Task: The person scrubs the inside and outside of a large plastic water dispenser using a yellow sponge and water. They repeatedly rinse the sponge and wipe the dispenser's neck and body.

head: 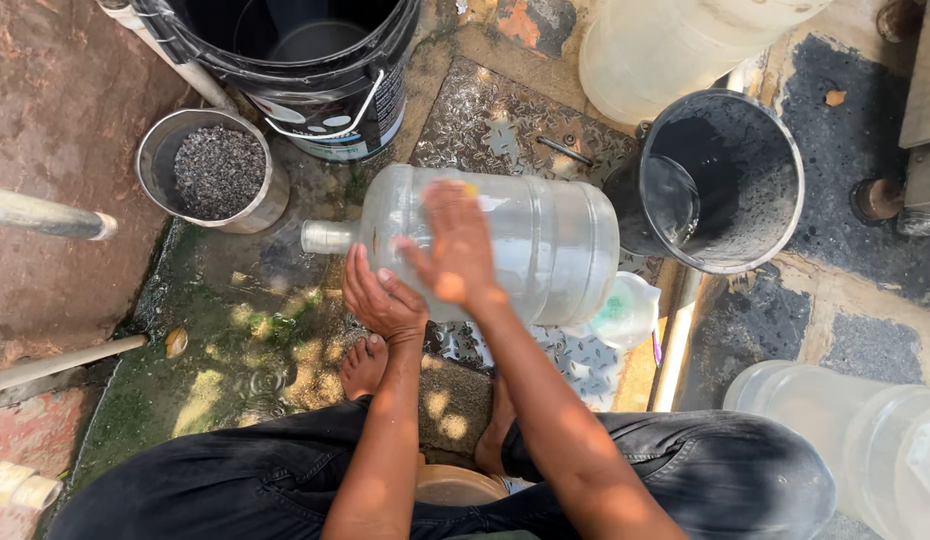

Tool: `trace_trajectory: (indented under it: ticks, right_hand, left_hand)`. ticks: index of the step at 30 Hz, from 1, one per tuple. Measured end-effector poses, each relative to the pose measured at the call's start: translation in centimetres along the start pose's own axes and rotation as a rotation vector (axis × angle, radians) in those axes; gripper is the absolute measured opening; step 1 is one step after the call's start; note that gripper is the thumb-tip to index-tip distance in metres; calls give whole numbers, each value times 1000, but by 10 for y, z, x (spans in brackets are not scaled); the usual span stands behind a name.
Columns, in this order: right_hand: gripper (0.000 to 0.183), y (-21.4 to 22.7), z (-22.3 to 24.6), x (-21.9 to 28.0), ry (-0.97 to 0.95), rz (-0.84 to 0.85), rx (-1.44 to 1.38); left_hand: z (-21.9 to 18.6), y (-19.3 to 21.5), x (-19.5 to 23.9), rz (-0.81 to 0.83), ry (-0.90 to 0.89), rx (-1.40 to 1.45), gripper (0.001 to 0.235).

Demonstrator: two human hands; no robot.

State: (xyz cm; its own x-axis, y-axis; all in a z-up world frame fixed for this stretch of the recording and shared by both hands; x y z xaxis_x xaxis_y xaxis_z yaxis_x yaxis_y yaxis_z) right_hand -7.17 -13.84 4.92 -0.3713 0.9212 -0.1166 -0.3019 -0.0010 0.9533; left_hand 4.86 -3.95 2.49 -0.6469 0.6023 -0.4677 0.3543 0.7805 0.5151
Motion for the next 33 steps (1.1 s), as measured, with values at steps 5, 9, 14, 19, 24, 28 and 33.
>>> trace_trajectory:
  ticks: [5, 9, 14, 19, 24, 28, 33]
  right_hand:
    - [79, -14, 14, 16, 106, 175, -37]
    - [59, 69, -126, 46, -250, -238, 280]
    - [45, 84, -175, 80, -314, -405, 131]
    - [48, 84, -155, 80, -260, -432, 187]
    - [48, 90, -161, 75, -269, -429, 198]
    - [49, 86, -160, 80, -275, -431, 191]
    - [49, 80, -162, 76, -276, -413, 180]
  left_hand:
    - [13, 2, 19, 77, 20, -54, 51]
    - [20, -1, 30, 49, 14, 13, 48]
    - [54, -16, 33, 113, 131, 163, 53]
    - [180, -81, 44, 229, 1149, 798, 79]
    - [212, -123, 26, 405, 1252, 864, 84]
    - [204, -132, 19, 364, 1215, 862, 63]
    - [195, -125, 7, 260, 1115, 1008, 39]
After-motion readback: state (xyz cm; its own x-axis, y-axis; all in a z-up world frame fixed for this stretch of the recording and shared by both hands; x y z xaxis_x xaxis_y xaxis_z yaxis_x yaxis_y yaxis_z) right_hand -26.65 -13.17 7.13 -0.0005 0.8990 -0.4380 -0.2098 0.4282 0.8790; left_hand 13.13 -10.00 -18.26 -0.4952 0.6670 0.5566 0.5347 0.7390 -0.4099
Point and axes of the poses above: each hand's wrist, its own x-axis away from the middle knuckle, its own y-axis out of the back of the hand, z = x × y, the point moved 10 cm from there along -x, towards the middle knuckle
